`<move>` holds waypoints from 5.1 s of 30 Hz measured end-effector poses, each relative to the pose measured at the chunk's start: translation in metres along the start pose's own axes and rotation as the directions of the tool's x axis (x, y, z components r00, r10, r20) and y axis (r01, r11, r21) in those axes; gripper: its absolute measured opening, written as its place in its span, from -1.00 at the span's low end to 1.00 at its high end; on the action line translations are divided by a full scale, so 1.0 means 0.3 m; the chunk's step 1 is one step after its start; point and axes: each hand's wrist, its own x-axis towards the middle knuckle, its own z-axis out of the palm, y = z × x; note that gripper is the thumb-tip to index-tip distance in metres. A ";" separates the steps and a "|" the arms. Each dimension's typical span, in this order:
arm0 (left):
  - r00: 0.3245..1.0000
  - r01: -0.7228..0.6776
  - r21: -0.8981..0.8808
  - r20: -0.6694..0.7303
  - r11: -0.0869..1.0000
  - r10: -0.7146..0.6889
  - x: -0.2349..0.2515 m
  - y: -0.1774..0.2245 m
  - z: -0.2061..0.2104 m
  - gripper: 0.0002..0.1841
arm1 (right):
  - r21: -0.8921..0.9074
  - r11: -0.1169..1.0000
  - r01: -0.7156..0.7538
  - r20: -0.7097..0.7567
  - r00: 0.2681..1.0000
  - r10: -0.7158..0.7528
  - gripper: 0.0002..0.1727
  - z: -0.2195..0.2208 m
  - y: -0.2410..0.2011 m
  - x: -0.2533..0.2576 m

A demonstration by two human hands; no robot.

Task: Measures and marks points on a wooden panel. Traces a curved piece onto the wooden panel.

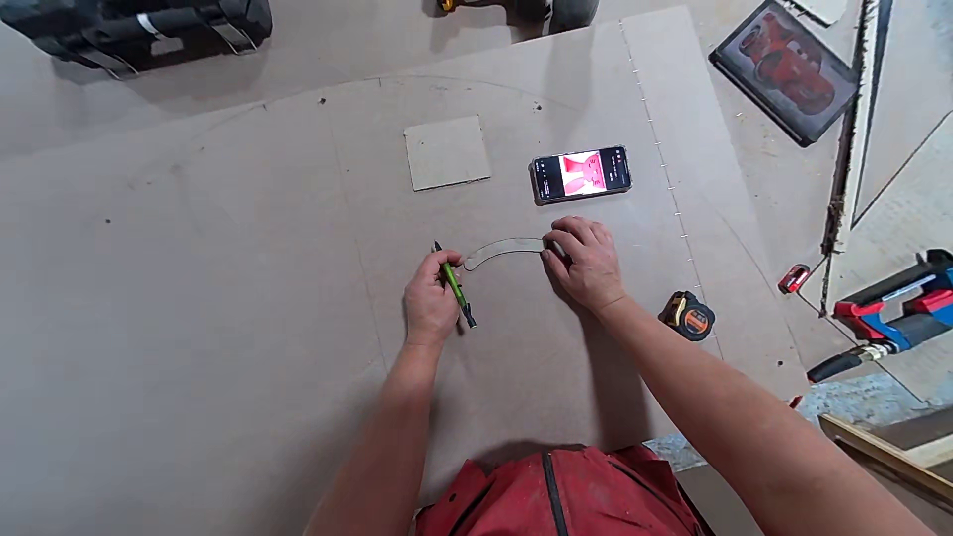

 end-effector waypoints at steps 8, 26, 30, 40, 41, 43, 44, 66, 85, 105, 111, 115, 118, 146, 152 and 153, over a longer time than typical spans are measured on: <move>0.999 0.008 0.067 0.033 0.998 -0.010 0.003 0.013 0.008 -0.71 | 0.004 1.000 0.004 -0.011 1.000 -0.004 -0.71 0.002 0.001 -0.001; 0.999 0.009 0.032 0.050 0.999 -0.011 0.005 0.018 0.008 -0.74 | 0.029 1.000 -0.005 -0.047 0.999 0.007 -0.72 0.002 0.003 -0.002; 0.999 0.044 -0.148 0.012 0.988 -0.043 0.004 0.023 0.002 -0.72 | 0.079 0.996 -0.041 -0.046 0.998 0.045 -0.66 -0.007 0.006 -0.001; 0.996 0.084 -0.173 0.018 0.981 -0.082 0.007 0.033 -0.006 -0.71 | 0.094 0.992 -0.081 -0.035 0.996 0.085 -0.63 -0.004 0.009 -0.004; 0.996 0.088 -0.166 0.015 0.982 -0.086 0.007 0.035 -0.006 -0.72 | 0.090 0.993 -0.079 -0.032 0.996 0.082 -0.63 -0.004 0.010 -0.005; 0.996 0.092 -0.150 0.003 0.984 -0.092 0.007 0.036 -0.004 -0.73 | 0.086 0.993 -0.078 -0.032 0.996 0.081 -0.62 -0.003 0.011 -0.005; 0.995 0.093 -0.148 -0.004 0.985 -0.095 0.007 0.034 -0.004 -0.73 | 0.088 0.993 -0.078 -0.030 0.996 0.081 -0.63 -0.003 0.010 -0.005; 0.994 0.026 -0.181 -0.098 0.983 -0.044 0.003 0.016 0.007 -0.64 | 0.151 0.986 -0.073 -0.004 0.997 0.075 -0.62 -0.007 0.014 0.003; 0.769 0.174 -0.255 -0.569 0.951 -0.293 -0.227 0.238 0.460 -0.69 | 0.724 0.664 0.189 0.216 0.852 -0.477 -0.72 -0.046 0.085 0.348; 0.548 0.160 -0.213 -0.793 0.964 -0.266 -0.103 0.171 0.388 -0.71 | 0.787 0.597 0.156 0.332 0.708 -0.623 -0.68 0.032 0.106 0.412; 0.607 0.028 -0.208 -0.774 0.978 -0.182 -0.127 0.187 0.398 -0.76 | 0.827 0.561 0.048 0.372 0.701 -0.609 -0.66 0.030 0.108 0.428; 0.817 -0.024 -0.226 -0.566 0.974 -0.112 -0.152 0.259 0.483 -0.79 | 0.843 0.537 0.004 0.383 0.698 -0.606 -0.67 0.028 0.103 0.434; 0.895 -0.032 -0.108 -0.445 0.994 -0.019 -0.127 0.288 0.538 -0.86 | 0.818 0.568 0.092 0.336 0.726 -0.600 -0.72 0.033 0.112 0.434; 0.869 -0.012 -0.163 -0.489 0.987 -0.071 -0.130 0.275 0.523 -0.85 | 0.606 0.669 0.430 0.332 0.628 -0.704 -0.54 0.073 0.124 0.458; 0.732 0.034 -0.195 -0.663 0.980 -0.158 -0.151 0.226 0.472 -0.86 | 0.601 0.727 0.332 0.325 0.730 -0.602 -0.62 0.062 0.123 0.464; 0.735 0.039 -0.182 -0.661 0.983 -0.152 -0.153 0.227 0.470 -0.85 | 0.606 0.716 0.347 0.321 0.717 -0.618 -0.58 0.062 0.124 0.462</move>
